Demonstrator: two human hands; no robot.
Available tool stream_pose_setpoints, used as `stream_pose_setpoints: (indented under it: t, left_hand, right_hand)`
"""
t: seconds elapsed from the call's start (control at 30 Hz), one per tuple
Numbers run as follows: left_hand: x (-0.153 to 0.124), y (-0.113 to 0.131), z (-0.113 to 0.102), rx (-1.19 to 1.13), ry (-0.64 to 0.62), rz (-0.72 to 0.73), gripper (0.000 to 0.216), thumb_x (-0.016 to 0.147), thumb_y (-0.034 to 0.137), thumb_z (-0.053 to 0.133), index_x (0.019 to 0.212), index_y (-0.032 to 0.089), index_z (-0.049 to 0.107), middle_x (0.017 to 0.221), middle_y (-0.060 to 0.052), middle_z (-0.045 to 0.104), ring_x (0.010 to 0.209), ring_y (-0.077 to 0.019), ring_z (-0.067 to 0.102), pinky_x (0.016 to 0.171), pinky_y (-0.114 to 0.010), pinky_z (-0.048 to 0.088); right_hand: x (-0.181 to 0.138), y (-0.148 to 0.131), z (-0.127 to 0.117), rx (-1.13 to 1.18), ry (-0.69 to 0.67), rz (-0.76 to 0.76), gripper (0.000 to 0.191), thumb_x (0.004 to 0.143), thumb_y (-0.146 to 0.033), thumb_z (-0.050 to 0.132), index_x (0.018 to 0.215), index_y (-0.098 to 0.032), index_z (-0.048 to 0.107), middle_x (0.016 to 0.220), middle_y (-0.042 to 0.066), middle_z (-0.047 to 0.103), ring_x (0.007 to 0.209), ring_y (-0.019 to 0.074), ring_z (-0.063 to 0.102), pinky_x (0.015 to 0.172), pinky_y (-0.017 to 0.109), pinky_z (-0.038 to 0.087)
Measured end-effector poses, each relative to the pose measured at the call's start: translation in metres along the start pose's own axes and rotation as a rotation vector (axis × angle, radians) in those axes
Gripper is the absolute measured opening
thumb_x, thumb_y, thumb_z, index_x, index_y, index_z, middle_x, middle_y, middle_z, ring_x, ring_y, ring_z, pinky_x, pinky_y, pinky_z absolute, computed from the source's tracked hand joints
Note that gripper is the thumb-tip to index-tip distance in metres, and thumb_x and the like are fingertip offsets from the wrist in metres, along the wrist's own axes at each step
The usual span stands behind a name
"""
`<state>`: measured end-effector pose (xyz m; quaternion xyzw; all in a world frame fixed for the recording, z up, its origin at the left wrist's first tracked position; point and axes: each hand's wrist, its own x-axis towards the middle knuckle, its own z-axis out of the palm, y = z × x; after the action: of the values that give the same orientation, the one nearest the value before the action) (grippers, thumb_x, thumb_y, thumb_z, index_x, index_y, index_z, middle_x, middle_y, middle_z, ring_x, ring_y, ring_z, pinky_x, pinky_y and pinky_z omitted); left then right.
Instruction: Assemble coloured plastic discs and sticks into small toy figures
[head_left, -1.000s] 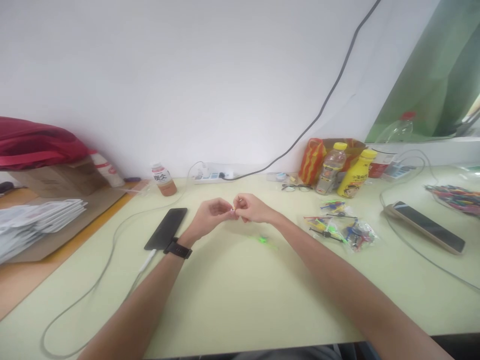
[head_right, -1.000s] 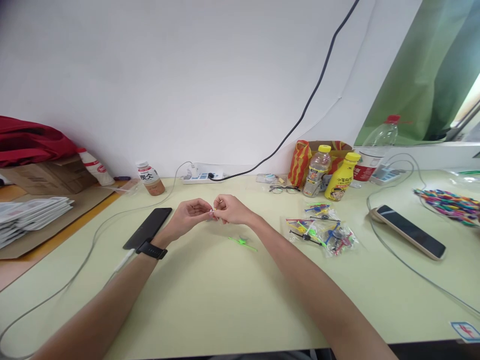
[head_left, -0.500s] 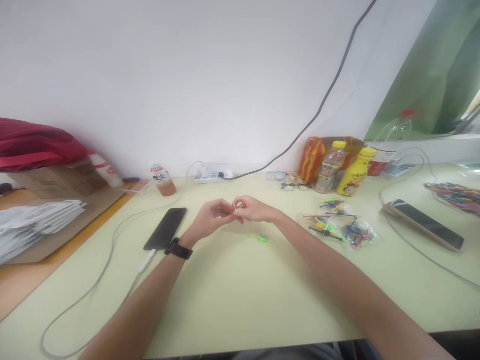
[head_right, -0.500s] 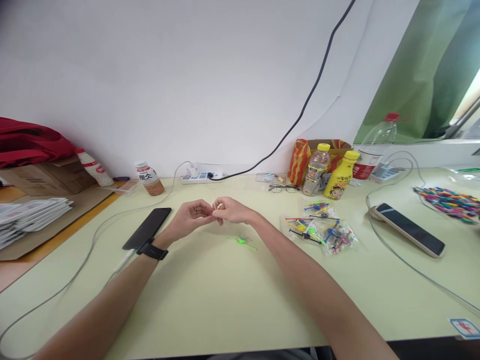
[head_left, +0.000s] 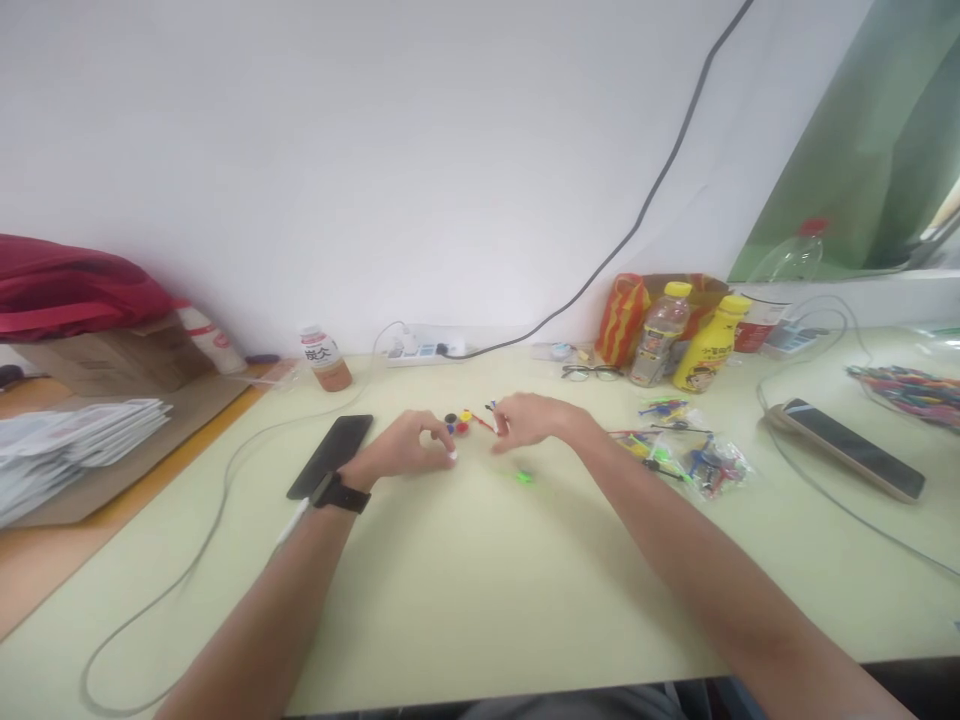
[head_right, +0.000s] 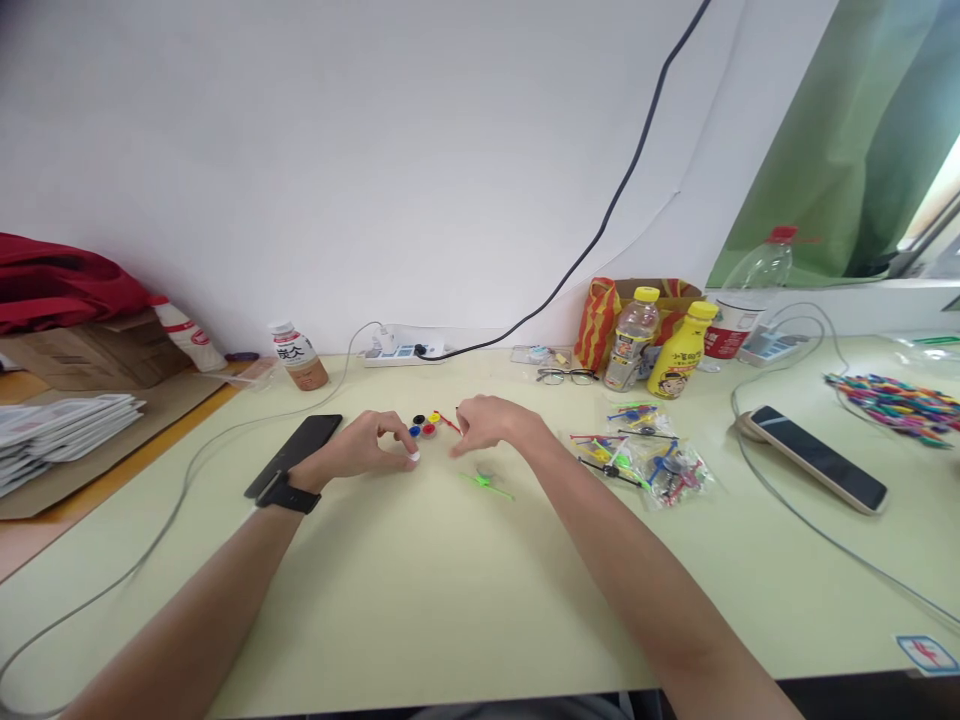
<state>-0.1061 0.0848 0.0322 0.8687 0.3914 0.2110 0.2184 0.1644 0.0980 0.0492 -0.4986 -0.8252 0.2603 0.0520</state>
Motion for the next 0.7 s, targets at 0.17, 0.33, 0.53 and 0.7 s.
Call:
stream_pose_setpoints:
  t: [0.17,0.33,0.53,0.7]
  left_hand:
    - [-0.002,-0.011,-0.008,0.025,0.069,-0.038,0.025,0.072,0.047,0.084,0.091,0.031,0.083,0.093,-0.001,0.079,0.081,-0.0208,0.065,0.071,-0.03,0.05]
    - [0.004,-0.005,-0.004,-0.081,0.315,-0.079,0.031,0.085,0.054,0.076,0.094,0.024,0.08,0.094,-0.005,0.079,0.077,-0.0191,0.065,0.067,-0.03,0.049]
    - [0.012,0.018,0.021,-0.411,0.238,-0.024,0.033,0.09,0.048,0.074,0.107,0.02,0.075,0.105,-0.008,0.078,0.094,-0.0235,0.074,0.084,-0.036,0.06]
    - [0.014,0.027,0.038,-0.271,0.433,0.037,0.031,0.092,0.045,0.074,0.114,0.023,0.073,0.107,-0.008,0.075,0.09,-0.0208,0.072,0.08,-0.035,0.061]
  right_hand:
    - [-0.004,-0.006,0.003,0.085,-0.436,0.045,0.036,0.046,-0.02,0.096,0.06,-0.019,0.063,0.058,0.0,0.066,0.048,0.0179,0.064,0.048,0.026,0.045]
    - [-0.002,-0.004,-0.007,0.308,-0.285,-0.189,0.011,0.071,-0.014,0.075,0.076,-0.02,0.066,0.075,-0.002,0.072,0.068,0.0153,0.071,0.061,0.022,0.051]
    - [0.006,-0.004,-0.002,0.766,-0.065,-0.228,0.011,0.081,-0.017,0.067,0.092,-0.018,0.064,0.093,0.003,0.072,0.084,0.0187,0.075,0.063,0.022,0.053]
    - [0.015,-0.011,0.014,1.01,-0.008,-0.209,0.026,0.079,-0.014,0.064,0.101,-0.021,0.053,0.094,0.003,0.074,0.081,0.0173,0.073,0.052,0.018,0.045]
